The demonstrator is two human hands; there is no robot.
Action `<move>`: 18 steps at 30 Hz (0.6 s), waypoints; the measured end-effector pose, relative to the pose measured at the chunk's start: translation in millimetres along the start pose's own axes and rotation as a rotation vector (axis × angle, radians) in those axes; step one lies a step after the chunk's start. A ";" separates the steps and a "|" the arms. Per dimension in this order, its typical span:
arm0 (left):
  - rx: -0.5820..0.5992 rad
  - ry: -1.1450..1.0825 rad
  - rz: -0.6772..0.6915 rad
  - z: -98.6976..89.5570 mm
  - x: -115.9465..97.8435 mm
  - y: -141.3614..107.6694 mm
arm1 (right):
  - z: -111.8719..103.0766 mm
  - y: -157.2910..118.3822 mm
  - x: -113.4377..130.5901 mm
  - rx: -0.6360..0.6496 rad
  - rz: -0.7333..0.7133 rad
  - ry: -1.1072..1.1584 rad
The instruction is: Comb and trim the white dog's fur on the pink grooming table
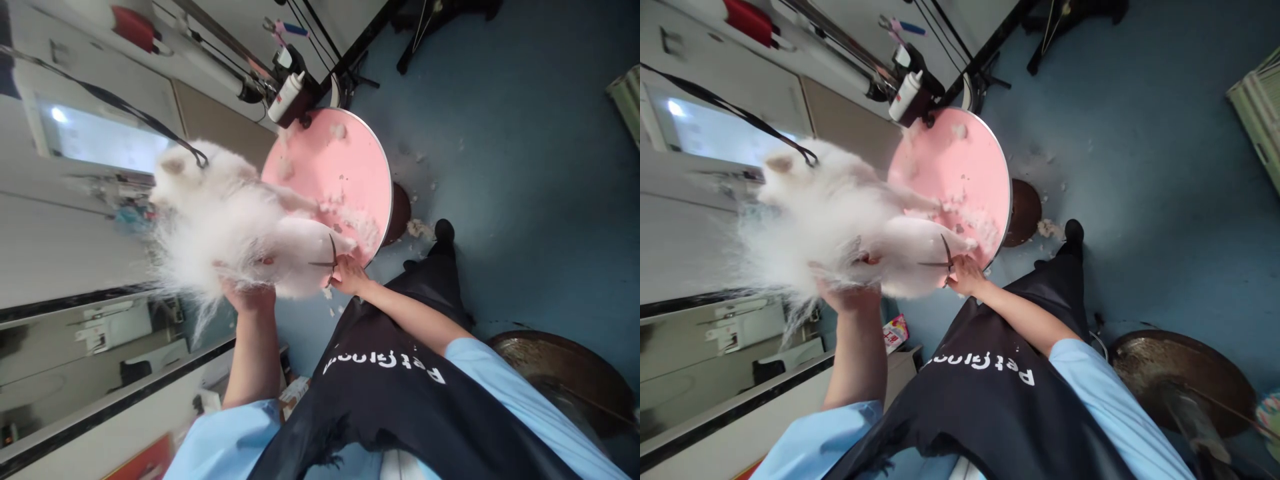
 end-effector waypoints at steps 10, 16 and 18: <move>0.040 0.106 0.036 -0.7 1.5 1.8 | -14.5 4.1 2.2 0.021 0.004 -0.002; 0.048 -0.072 -0.037 -0.1 5.4 1.7 | -27.3 6.2 4.9 0.044 -0.009 -0.039; 0.063 -0.093 -0.044 2.0 4.7 2.4 | -30.3 5.8 7.3 0.068 0.000 -0.048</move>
Point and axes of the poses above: each hand's wrist, its own y-axis towards the middle knuckle, its own z-axis out of the palm, x = y × z, the point moved 3 cm from there along y, towards the middle knuckle, and after that the axes turned 9 degrees about -x, right-handed, at the moved point
